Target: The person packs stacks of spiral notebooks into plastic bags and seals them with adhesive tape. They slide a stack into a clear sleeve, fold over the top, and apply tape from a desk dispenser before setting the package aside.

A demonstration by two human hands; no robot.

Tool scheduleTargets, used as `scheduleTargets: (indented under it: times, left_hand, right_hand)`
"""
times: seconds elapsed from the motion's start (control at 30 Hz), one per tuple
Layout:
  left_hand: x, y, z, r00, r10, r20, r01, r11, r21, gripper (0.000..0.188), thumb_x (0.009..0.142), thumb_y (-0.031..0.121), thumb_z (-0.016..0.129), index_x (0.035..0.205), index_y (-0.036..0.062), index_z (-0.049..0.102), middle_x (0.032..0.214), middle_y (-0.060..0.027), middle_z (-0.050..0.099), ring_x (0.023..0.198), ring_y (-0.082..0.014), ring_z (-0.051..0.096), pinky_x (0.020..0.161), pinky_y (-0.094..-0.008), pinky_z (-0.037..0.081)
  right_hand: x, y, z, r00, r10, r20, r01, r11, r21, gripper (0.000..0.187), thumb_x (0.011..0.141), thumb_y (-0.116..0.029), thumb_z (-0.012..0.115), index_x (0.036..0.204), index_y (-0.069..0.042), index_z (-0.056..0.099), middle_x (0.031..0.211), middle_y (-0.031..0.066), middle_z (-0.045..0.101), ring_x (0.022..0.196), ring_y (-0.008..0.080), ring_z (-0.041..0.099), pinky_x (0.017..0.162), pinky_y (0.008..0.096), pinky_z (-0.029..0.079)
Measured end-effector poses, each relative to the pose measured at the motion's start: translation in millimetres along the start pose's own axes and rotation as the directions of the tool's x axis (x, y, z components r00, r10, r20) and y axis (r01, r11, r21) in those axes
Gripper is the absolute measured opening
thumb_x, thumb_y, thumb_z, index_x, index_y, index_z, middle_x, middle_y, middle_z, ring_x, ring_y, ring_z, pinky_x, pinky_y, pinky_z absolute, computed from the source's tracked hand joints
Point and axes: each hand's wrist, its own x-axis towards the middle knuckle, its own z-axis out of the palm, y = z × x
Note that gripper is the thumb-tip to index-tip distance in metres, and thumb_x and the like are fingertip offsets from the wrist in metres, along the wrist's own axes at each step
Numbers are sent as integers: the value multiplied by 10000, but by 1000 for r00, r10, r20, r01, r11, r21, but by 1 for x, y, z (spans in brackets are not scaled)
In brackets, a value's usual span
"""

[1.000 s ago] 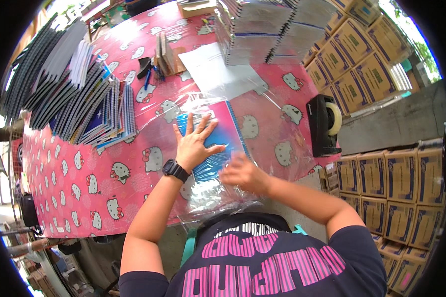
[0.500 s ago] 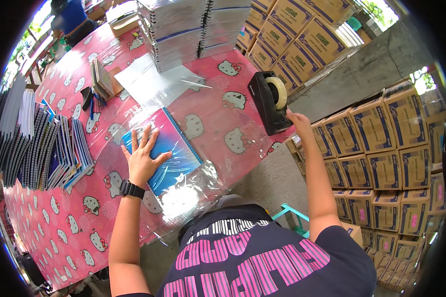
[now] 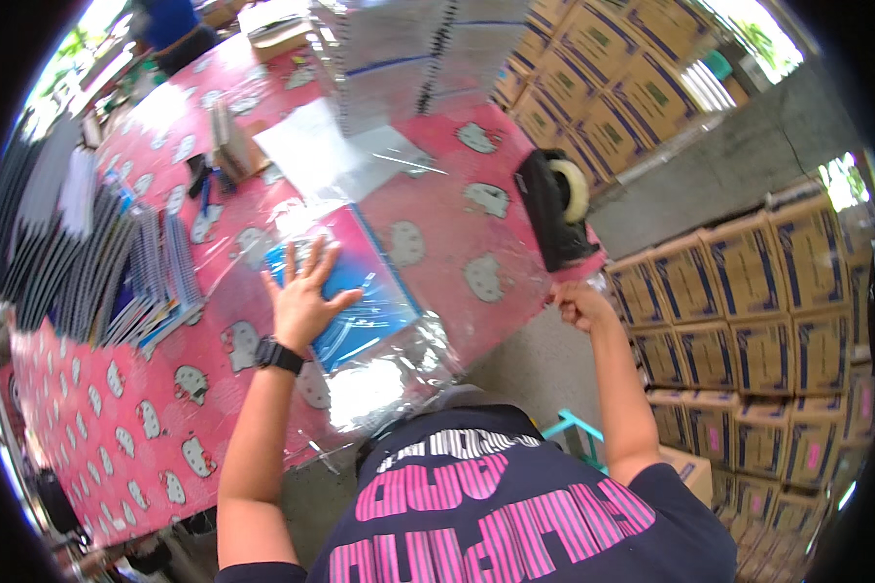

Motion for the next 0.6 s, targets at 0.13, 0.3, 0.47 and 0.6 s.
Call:
scheduleTargets:
  times: [0.13, 0.3, 0.47, 0.6]
  left_hand:
    - [-5, 2, -7, 999, -24, 36, 25, 999, -44, 824, 699, 661, 609, 1391, 272, 389, 1499, 35, 264, 1414, -286, 101, 1044, -675, 25]
    - [-3, 4, -7, 997, -64, 45, 68, 991, -114, 1012, 665, 673, 631, 1464, 223, 202, 1482, 6, 306, 1417, -272, 91, 1041, -677, 6]
    - [-5, -6, 4, 994, -68, -80, 52, 981, -189, 1135, 593, 640, 704, 1472, 175, 156, 1403, -47, 431, 1393, -294, 190, 1040, -674, 23]
    - [-5, 0, -13, 992, -106, -72, 88, 970, -227, 1073, 585, 674, 685, 1440, 179, 267, 1338, -37, 502, 1368, -266, 262, 1040, -683, 25]
  right_hand:
    - [-15, -42, 120, 899, 25, 438, -15, 1000, -27, 120, 875, -158, 615, 806, -65, 585, 657, -25, 524, 479, 27, 387, 435, 173, 283]
    - [8, -71, 281, 826, -115, 552, 434, 755, -492, 264, 809, -315, 694, 801, -54, 655, 672, 8, 604, 517, 55, 479, 455, 214, 350]
    - [30, -55, 347, 873, -319, 368, 349, -117, -930, 670, 577, -622, 748, 853, -14, 689, 876, 195, 672, 849, 318, 664, 723, 422, 526]
    - [30, -69, 308, 910, -268, 316, 278, -172, -945, 760, 491, -703, 742, 809, -14, 699, 793, 184, 676, 761, 311, 668, 679, 412, 516]
